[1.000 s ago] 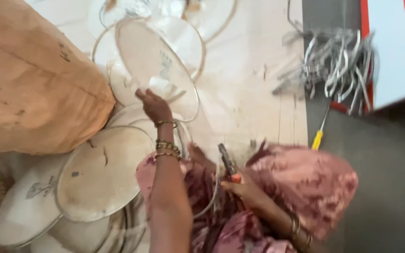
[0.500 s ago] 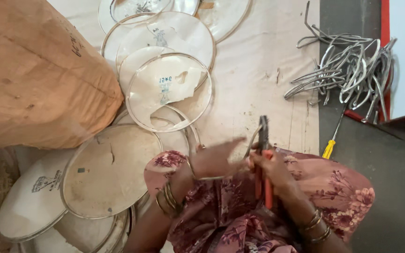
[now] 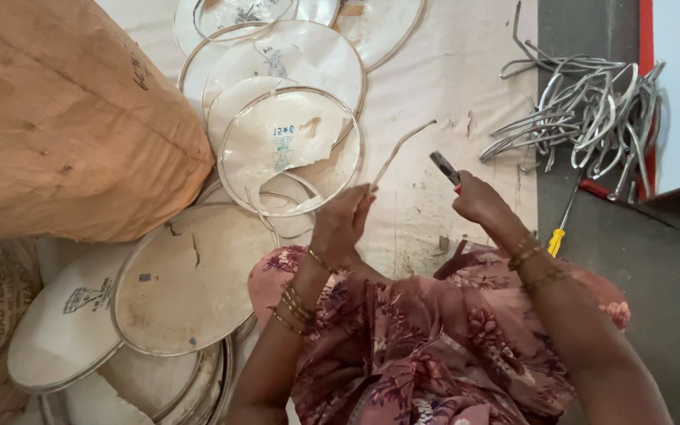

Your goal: The person fits metal rings onto white circular membranes by hand and using pliers while sitting on the floor.

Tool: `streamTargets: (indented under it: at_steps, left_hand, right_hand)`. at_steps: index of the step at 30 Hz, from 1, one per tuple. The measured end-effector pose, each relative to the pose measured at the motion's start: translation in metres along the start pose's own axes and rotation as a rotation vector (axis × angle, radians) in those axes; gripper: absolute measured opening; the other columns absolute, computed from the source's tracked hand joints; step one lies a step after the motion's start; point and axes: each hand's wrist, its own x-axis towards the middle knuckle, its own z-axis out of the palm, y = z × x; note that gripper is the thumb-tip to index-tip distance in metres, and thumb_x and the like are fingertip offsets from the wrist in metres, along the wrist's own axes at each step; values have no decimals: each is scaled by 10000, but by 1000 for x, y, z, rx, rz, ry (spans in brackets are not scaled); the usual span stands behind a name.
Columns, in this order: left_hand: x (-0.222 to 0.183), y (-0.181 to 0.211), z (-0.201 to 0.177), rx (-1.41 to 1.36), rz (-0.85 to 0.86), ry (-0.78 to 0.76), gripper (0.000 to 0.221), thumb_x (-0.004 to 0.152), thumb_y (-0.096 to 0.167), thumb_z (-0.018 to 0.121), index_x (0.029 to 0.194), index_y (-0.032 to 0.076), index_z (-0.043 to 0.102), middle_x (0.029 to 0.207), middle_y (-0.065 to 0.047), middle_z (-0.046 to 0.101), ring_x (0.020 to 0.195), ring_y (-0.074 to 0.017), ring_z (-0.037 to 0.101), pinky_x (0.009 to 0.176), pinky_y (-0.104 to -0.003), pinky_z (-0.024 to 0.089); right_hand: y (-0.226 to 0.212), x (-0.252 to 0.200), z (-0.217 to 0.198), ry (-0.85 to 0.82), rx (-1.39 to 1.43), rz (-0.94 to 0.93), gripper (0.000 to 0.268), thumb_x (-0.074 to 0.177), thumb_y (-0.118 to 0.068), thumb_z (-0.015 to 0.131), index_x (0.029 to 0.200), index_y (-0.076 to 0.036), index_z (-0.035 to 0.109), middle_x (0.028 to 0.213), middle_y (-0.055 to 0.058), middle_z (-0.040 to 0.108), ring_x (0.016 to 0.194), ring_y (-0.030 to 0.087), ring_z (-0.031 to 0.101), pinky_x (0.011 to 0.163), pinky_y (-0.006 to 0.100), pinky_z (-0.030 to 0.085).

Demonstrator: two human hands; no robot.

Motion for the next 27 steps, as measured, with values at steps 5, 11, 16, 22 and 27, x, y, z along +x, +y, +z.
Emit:
streamTargets:
  at_steps: [5, 11, 16, 22, 27]
  left_hand:
    - [20, -1, 3, 101, -80, -60, 204, 1010, 216, 639, 1133, 62, 691, 854, -131, 705, 728, -337, 681, 617, -432, 525]
    - [28, 5, 6, 94, -72, -130, 182, 1009, 233, 627, 1078, 89, 714, 810, -104, 702, 683, -307, 673, 590, -427, 520]
    - [36, 31, 12, 6, -16, -292, 224, 1025, 289, 628, 1015, 89, 727, 703, -52, 684, 527, -206, 608, 497, -357, 469]
    - [47, 54, -15, 18, 180, -216, 268, 1019, 366, 675, 939, 112, 703, 681, -2, 662, 562, -159, 611, 531, -313, 458]
    - [61, 71, -20, 50, 271, -145, 277, 1000, 389, 686, 876, 144, 722, 620, 38, 647, 490, -89, 553, 423, -268, 363]
  right_hand:
    - [20, 33, 30, 86, -391, 43, 341, 873, -120, 647, 1209, -92, 600, 1277, 152, 616, 1223, 352, 583, 1103, 721, 286]
    - [-30, -29, -32, 635, 67, -476, 552, 943, -322, 714, 1362, -3, 550, 1381, 252, 560, 1292, 426, 536, 1116, 514, 417]
    - [-90, -104, -64, 635, -223, -982, 447, 897, -401, 665, 1171, -48, 654, 1103, 200, 682, 1022, 349, 640, 893, 436, 504]
    - [-83, -123, -77, 152, 25, -833, 315, 944, -340, 670, 926, -32, 736, 644, 121, 654, 533, 236, 602, 537, 396, 489]
    - [-73, -135, -67, 260, 218, -743, 241, 940, -276, 678, 892, -59, 773, 630, 49, 700, 445, 150, 544, 406, 338, 420]
